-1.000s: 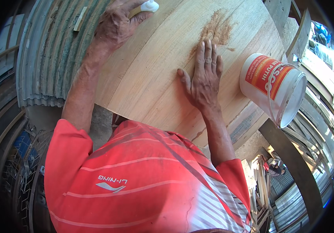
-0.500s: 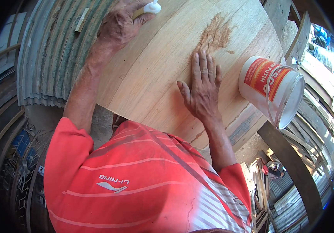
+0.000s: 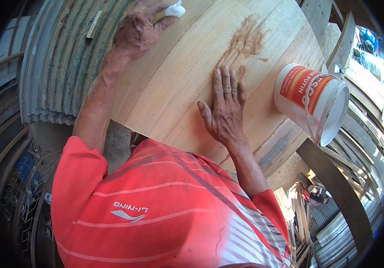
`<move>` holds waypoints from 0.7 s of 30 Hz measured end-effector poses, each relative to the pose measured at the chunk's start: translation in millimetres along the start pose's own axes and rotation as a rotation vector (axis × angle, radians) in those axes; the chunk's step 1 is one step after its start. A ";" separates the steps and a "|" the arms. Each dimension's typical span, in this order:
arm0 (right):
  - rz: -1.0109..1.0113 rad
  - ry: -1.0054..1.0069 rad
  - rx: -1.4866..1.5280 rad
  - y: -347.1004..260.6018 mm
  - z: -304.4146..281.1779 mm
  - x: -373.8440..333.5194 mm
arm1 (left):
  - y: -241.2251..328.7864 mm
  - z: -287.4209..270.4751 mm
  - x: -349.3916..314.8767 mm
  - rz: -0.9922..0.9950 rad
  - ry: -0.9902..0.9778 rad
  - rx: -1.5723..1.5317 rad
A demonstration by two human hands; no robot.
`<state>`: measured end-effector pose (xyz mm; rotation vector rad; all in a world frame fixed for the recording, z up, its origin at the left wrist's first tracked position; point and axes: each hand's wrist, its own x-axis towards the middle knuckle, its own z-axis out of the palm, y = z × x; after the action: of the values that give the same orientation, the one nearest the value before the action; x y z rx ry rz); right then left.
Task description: The person applies adhesive and spreads it across a wooden board, then uses a scraper to fill a hole with a wood-based material.
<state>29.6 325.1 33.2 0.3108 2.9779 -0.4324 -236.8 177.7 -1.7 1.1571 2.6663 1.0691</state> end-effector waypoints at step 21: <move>0.010 -0.030 0.008 -15.3 6.1 -19.3 | 8.1 -5.1 0.9 0.066 0.026 0.145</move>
<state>45.6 305.3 34.3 0.3167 2.9446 -0.4441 -233.8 179.2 7.4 1.2724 2.7841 0.9185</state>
